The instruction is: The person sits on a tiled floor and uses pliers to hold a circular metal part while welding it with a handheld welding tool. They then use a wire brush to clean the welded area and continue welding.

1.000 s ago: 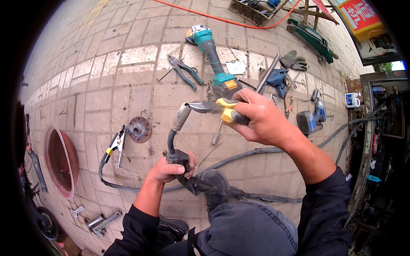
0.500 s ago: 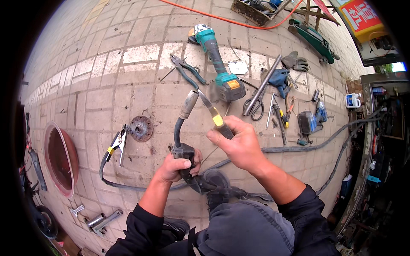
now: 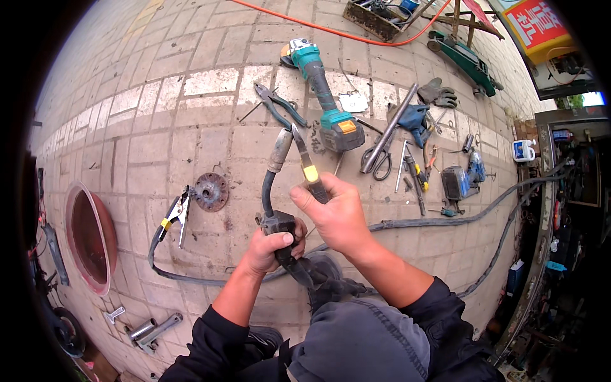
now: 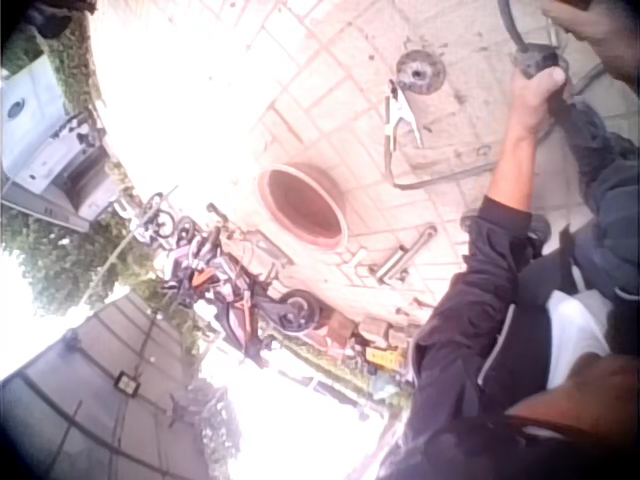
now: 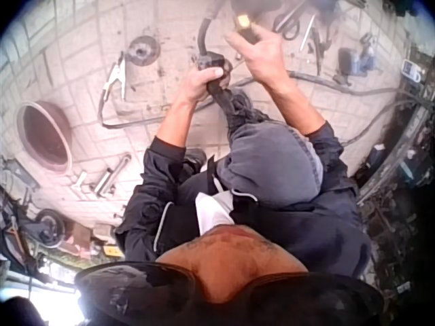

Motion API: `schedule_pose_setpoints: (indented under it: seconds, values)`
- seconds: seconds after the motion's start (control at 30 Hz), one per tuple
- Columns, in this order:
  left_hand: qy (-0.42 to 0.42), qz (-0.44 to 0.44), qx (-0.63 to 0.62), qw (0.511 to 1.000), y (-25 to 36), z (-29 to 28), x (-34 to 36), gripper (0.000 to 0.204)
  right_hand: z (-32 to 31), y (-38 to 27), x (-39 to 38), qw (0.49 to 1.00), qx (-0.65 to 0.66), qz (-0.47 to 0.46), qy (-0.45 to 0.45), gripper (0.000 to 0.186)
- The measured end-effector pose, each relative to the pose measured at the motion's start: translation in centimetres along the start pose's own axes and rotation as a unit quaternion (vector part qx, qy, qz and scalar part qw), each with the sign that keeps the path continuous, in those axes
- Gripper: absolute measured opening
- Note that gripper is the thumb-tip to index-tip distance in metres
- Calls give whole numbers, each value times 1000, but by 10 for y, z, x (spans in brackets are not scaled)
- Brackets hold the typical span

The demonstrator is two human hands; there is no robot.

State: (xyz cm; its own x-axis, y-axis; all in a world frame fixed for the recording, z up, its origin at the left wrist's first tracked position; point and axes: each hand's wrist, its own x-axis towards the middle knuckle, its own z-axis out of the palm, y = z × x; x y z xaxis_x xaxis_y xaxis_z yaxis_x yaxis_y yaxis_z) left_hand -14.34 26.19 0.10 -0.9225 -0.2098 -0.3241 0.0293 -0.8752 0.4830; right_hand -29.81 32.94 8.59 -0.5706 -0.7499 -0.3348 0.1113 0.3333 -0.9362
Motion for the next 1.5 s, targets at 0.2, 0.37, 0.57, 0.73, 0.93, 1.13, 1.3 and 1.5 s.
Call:
schedule_pose_setpoints:
  seconds: [0.2,0.37,0.57,0.73,0.93,1.13,1.3,1.5]
  values:
    - [-15,3,-4,1000,-1,-12,-6,31,-40,-12,14,934,-289,-203,-59,24]
    - [-27,-12,19,999,2,-18,-8,31,-69,-40,26,870,-412,-251,-104,26]
    - [-30,-4,9,999,1,-15,-6,31,-41,-14,14,954,-224,-177,-93,22]
    - [-1,4,-2,1000,-3,-9,0,31,-15,-6,2,992,28,78,-99,19]
    - [15,2,-2,1000,-5,-20,-9,31,-35,5,22,904,-327,-271,-50,23]
    - [-12,-13,-27,999,-5,-19,-7,34,-34,-6,12,982,-114,-48,-143,26]
    - [-8,0,-16,1000,-2,-18,-11,35,-16,-9,8,970,139,68,-189,27]
    - [-31,5,-17,999,-4,-20,-7,35,-29,-3,12,960,-203,-158,-114,20]
